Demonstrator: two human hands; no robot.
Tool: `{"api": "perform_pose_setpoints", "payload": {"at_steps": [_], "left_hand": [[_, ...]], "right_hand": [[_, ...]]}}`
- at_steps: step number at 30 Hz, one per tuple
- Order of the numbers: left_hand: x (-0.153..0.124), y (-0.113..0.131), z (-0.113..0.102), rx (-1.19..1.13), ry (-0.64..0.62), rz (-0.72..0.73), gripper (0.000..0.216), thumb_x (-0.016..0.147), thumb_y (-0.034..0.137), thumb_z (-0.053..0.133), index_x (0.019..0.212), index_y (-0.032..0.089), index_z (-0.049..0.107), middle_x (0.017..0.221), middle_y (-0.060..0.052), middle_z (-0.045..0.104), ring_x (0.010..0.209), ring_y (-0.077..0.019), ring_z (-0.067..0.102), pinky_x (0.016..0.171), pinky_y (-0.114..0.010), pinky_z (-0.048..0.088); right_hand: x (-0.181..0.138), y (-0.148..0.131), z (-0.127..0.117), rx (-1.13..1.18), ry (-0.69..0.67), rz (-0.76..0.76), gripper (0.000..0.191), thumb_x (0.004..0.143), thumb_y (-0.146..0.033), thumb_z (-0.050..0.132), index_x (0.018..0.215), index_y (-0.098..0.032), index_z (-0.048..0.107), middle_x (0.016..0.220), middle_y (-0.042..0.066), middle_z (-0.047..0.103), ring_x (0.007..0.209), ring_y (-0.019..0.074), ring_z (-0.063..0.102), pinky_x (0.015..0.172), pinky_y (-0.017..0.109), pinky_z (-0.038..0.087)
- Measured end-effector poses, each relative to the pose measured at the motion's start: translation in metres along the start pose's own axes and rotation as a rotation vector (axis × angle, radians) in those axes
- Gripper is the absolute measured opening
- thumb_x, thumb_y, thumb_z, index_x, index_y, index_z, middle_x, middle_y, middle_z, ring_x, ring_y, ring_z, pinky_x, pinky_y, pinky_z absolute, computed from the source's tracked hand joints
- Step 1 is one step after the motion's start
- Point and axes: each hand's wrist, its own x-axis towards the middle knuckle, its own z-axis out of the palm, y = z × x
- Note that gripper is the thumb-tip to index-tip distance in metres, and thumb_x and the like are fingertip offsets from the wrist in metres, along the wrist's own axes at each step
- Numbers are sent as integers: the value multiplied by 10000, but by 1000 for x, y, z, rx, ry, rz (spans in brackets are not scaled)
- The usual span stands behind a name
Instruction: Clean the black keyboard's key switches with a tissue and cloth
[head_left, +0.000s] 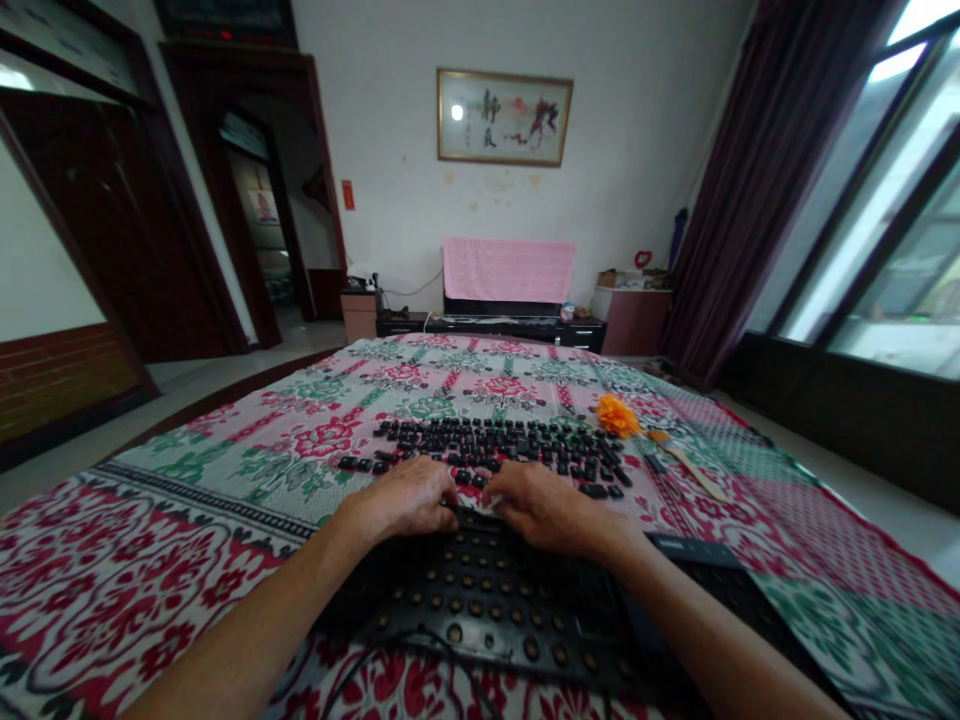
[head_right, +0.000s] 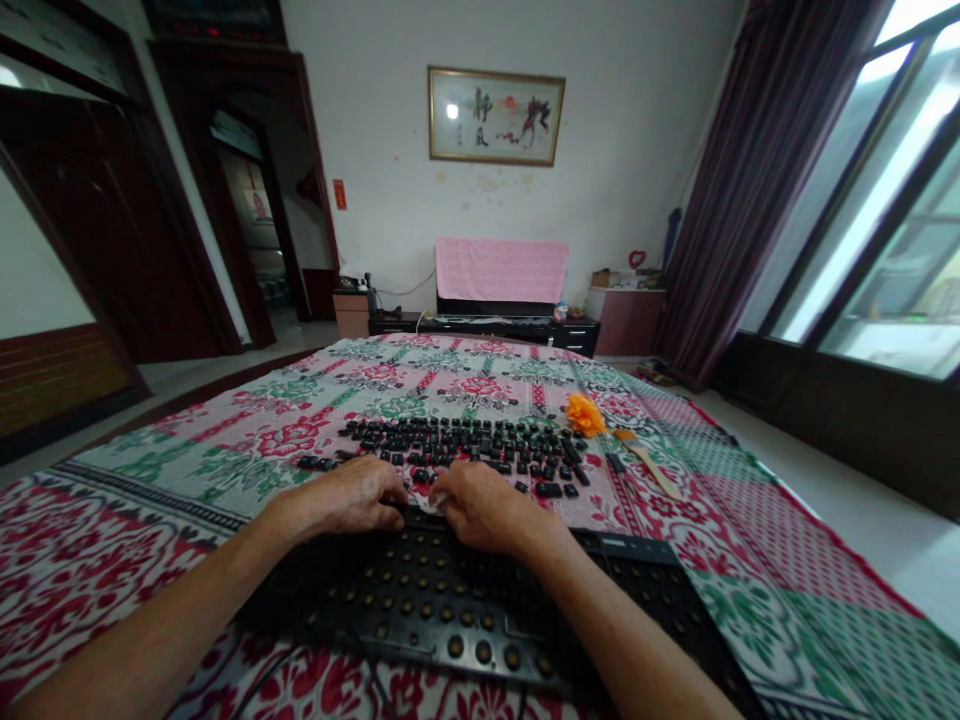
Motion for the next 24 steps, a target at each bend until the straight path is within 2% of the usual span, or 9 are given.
{"api": "perform_pose_setpoints", "payload": {"at_steps": [4, 8, 11, 14, 18, 22, 24], "left_hand": [[-1, 1, -1, 20, 8, -6, 225, 636, 341, 518, 788, 252, 658, 654, -8, 630, 625, -152, 552, 535, -210, 338], [-1, 2, -1, 43, 15, -8, 223, 632, 331, 520, 787, 242, 654, 639, -15, 620, 611, -160, 550, 525, -217, 335], [-1, 1, -1, 50, 13, 1, 210, 651, 338, 507, 750, 228, 655, 621, -21, 616, 592, -159, 550, 519, -222, 334], [-2, 1, -2, 50, 21, 19, 203, 654, 332, 512, 754, 229, 656, 635, -16, 625, 609, -154, 557, 523, -217, 335], [-1, 2, -3, 40, 4, 36, 195, 657, 332, 513, 743, 235, 659, 630, -2, 627, 609, -140, 555, 519, -204, 332], [-1, 2, -4, 51, 5, 17, 200, 655, 346, 517, 743, 240, 663, 602, 0, 615, 576, -135, 537, 500, -204, 317], [-1, 3, -3, 55, 5, 16, 199, 660, 344, 513, 751, 248, 662, 598, 2, 611, 567, -134, 530, 491, -205, 305]], "right_hand": [[7, -4, 10, 7, 62, -27, 237, 792, -182, 387, 935, -173, 575, 824, 44, 564, 794, 132, 502, 701, 227, 353], [12, -14, 19, -121, 85, 1, 253, 817, -211, 339, 893, -188, 579, 843, 59, 517, 718, 130, 490, 603, 228, 348], [11, -22, 19, -219, 20, 33, 262, 802, -182, 328, 843, -181, 587, 827, 69, 509, 651, 130, 485, 544, 237, 329], [7, -18, 11, -251, -48, 76, 235, 750, -155, 374, 802, -162, 604, 821, 87, 538, 644, 143, 504, 544, 246, 330], [-3, 6, -7, -91, -175, 93, 223, 705, -146, 425, 794, -169, 628, 733, 61, 596, 660, 142, 530, 572, 220, 349], [-7, 17, -15, -12, 31, 168, 247, 747, -224, 425, 890, -174, 622, 815, 56, 620, 734, 147, 539, 622, 215, 364], [-3, 13, -10, 14, 45, 134, 249, 747, -237, 440, 907, -176, 620, 827, 52, 623, 750, 143, 540, 643, 213, 366]]}}
